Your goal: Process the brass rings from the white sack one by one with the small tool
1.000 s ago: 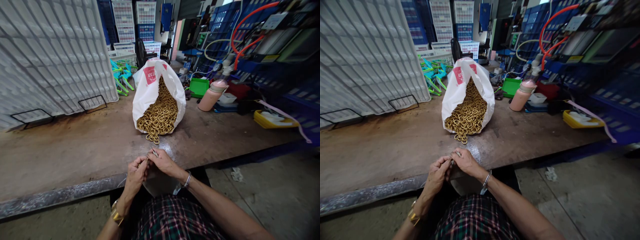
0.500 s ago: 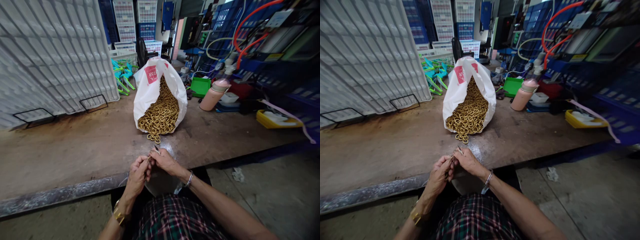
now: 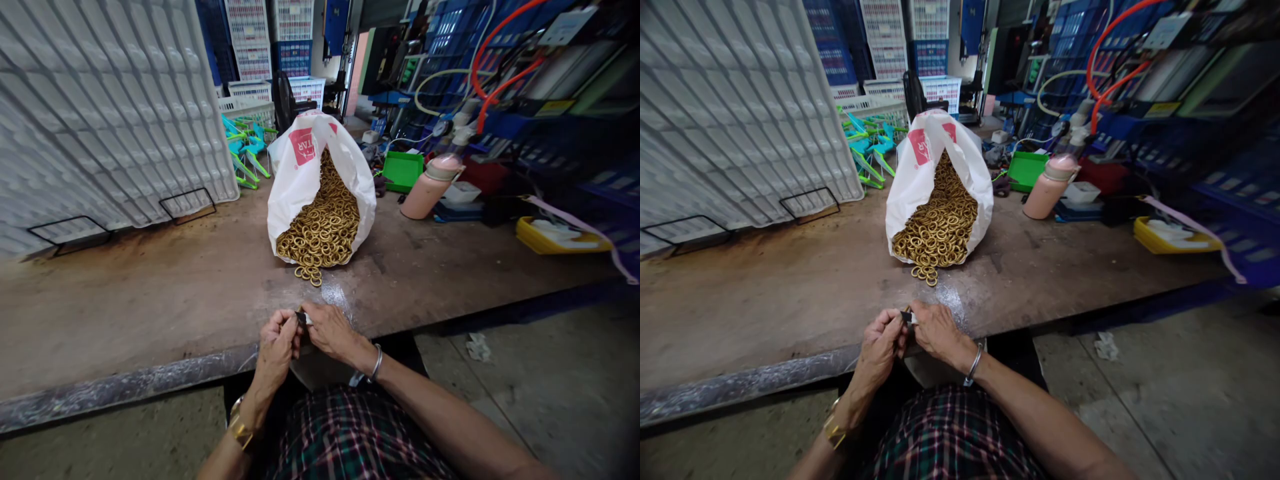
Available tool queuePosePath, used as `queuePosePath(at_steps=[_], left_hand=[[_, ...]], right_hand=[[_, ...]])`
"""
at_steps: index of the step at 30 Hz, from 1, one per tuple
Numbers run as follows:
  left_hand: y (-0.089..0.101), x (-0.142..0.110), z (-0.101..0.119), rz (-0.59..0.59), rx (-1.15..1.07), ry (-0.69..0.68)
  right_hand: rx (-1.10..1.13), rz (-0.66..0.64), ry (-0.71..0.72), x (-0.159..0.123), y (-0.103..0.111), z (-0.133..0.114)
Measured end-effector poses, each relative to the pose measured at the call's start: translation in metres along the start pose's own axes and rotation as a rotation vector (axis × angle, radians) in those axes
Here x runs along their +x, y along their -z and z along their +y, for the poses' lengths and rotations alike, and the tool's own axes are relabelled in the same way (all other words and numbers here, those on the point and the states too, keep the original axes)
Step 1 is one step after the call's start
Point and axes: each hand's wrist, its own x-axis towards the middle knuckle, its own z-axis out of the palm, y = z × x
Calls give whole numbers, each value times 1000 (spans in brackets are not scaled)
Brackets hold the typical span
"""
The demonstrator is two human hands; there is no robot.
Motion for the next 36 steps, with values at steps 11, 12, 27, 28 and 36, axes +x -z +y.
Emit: queuePosePath(at_steps=[11,12,27,28,36], left_hand=[[1,-2,-4,40,108,-74],[1,-4,-4,43,109,-74],[4,-3,-2,-110,-491,174],[5,-3,-2,-117,-514,188],[10,2,-3,-174,-667,257]], right_hand=[[-59,-99,-9,2,3,-4],[-70,-101,-5,4,1,-2],[-185,163,-274,50,6,45],[-197,149,-269,52,6,45],[-152,215,-239,54,5,50]])
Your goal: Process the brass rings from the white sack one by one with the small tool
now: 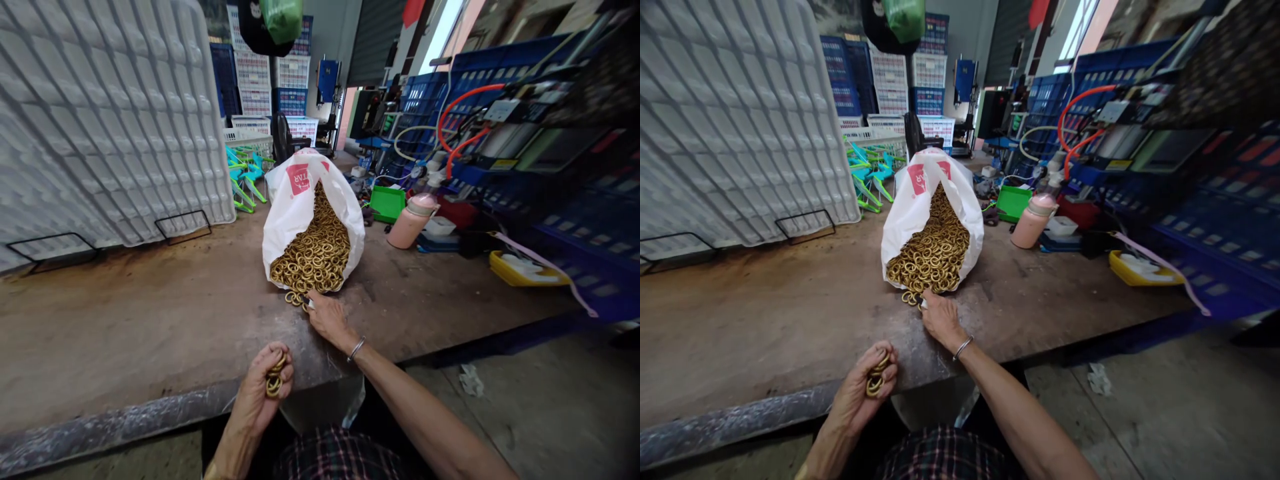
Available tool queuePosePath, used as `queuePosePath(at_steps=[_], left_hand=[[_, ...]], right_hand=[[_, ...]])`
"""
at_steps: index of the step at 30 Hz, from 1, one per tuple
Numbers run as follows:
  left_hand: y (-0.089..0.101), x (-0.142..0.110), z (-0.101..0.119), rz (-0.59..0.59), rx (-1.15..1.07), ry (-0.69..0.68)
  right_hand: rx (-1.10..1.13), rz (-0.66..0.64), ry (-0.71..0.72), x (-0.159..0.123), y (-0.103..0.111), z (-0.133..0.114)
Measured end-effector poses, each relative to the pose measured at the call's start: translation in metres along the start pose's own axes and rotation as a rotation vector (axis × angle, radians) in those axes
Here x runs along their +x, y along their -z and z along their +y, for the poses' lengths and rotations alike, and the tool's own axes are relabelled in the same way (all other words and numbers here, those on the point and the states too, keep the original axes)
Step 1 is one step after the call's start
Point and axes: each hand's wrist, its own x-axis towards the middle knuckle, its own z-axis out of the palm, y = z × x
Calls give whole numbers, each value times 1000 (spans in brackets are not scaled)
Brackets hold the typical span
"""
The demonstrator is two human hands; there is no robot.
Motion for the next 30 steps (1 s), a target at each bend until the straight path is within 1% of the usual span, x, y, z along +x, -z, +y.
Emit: queuePosePath(at_steps=[3,7,9,11,15,17,19,22,24,27,30], left_hand=[[1,2,1,2,-37,8],[-3,5,2,41,-29,2],[-6,8,1,75,46,-43],[-8,10,-1,132,183,-129],[-10,12,-4,261,515,-315],[-11,11,-3,285,644,-385],[-13,9,-1,283,726,-430],[-15,7,1,259,781,-439],[-14,7,1,220,801,-424],[-12,7,-1,163,801,-386],[-10,7,-2,159,776,-369]], right_hand=[[104,88,41,-3,-1,5],[256,177,113,-8,-2,10],[334,201,133,-11,0,10],[456,179,114,-14,3,7],[796,-6,-4,-22,10,-7],[958,-97,-64,-26,14,-15],[1106,-213,-146,-31,16,-21],[1295,-425,-256,-36,20,-28],[1385,-518,-285,-38,23,-31],[1460,-578,-294,-41,25,-34],[1473,-626,-301,-42,23,-35]])
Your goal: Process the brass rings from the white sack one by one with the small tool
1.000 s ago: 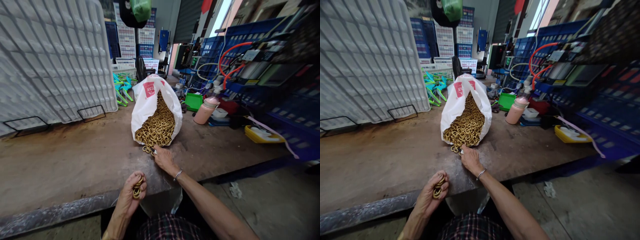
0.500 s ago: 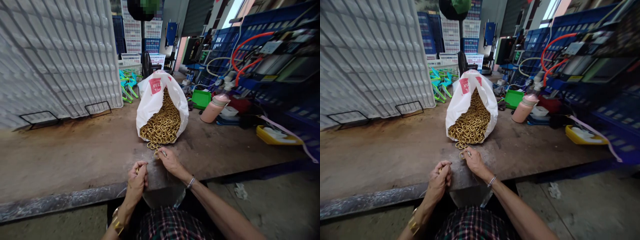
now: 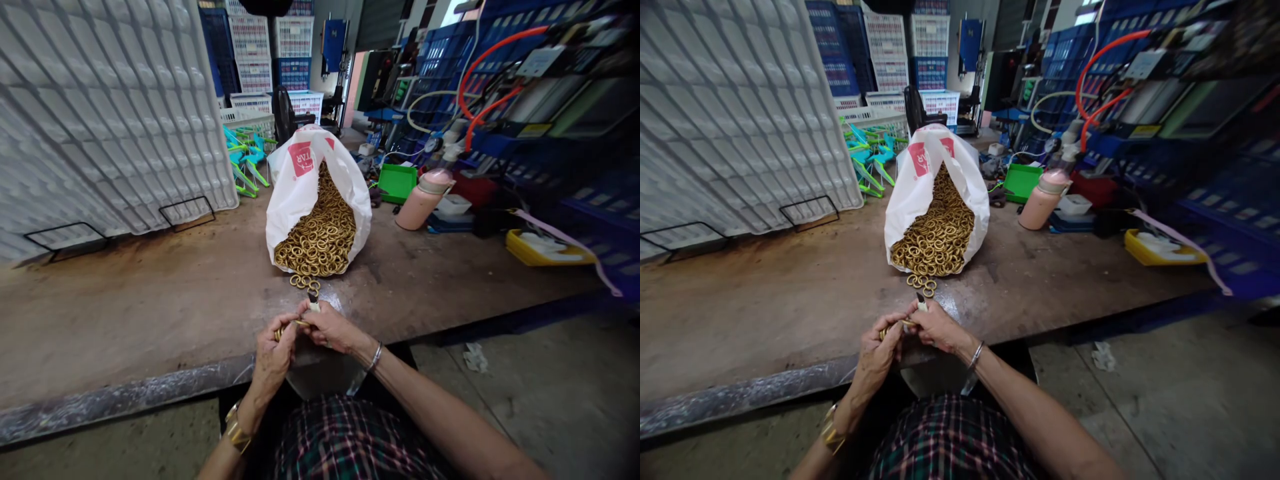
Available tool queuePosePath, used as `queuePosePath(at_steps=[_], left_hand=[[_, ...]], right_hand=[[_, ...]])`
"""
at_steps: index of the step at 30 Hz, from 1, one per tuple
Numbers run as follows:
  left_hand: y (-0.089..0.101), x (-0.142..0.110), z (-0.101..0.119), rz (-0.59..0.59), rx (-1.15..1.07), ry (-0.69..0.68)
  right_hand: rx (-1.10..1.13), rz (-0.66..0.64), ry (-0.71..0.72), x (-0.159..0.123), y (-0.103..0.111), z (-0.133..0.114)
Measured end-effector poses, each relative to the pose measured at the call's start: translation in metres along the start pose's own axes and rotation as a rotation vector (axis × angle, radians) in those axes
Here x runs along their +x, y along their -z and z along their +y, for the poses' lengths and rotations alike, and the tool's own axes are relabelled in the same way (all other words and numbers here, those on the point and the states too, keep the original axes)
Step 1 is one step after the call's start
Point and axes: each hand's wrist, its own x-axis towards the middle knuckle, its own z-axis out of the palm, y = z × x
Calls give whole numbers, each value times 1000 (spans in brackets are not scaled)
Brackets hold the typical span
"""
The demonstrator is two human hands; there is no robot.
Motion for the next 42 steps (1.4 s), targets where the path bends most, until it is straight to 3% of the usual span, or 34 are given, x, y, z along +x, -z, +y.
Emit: queuePosePath(at_steps=[4,8,13,21,42], left_hand=[[-2,0,1,23,25,-18],[-3,-1,1,99,96,-21],[-3,-1,-2,101,143,-59],[-3,-3,-4,-36,-131,186],[-1,-5,-2,-119,-351,190]], right_hand=[[-57,8,25,3,2,7],[-294,132,161,2,6,12],[-540,194,288,-1,6,9],[-578,270,330,2,3,8],[-489,180,384,3,2,10]])
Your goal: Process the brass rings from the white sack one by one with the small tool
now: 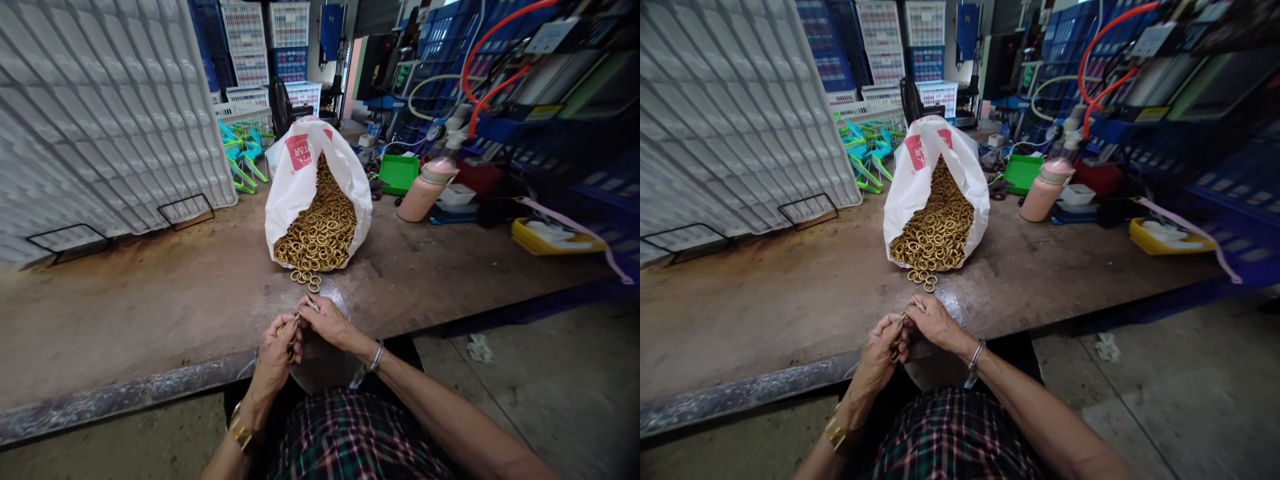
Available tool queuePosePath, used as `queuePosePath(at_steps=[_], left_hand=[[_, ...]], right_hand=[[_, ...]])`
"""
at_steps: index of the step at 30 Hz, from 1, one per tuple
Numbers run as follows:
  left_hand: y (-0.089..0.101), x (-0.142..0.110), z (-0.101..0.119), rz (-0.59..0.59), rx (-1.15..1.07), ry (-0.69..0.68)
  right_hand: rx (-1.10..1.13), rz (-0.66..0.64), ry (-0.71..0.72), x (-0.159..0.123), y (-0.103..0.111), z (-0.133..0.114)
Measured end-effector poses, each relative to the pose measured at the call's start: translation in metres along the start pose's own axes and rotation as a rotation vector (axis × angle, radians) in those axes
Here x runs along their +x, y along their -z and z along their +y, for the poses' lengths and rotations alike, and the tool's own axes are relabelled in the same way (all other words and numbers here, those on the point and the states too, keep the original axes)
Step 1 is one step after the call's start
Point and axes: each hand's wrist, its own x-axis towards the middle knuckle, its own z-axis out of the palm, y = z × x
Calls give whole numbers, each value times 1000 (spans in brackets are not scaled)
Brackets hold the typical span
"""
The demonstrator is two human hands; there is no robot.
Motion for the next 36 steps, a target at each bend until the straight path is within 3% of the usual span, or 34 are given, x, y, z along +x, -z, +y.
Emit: queuePosePath(at_steps=[5,9,12,15,24,30,33,36], left_hand=[[1,0,-1,-5,-28,-10],[1,2,0,43,0,-28],[1,2,1,53,40,-52],[1,2,1,51,81,-63],[8,0,-2,38,280,-142],[-7,-14,8,-164,268,-162],[-9,-11,7,-103,111,-114],[-4,-7,4,5,19,-93]], right_hand=[[-86,27,-1,2,1,-1],[-442,55,49,-1,2,2],[-703,-18,88,-5,1,4],[-826,-75,82,-8,0,2],[-875,-167,91,-6,2,-1],[-930,-107,31,7,9,12],[-893,-5,2,12,14,7],[-832,23,74,8,14,-4]])
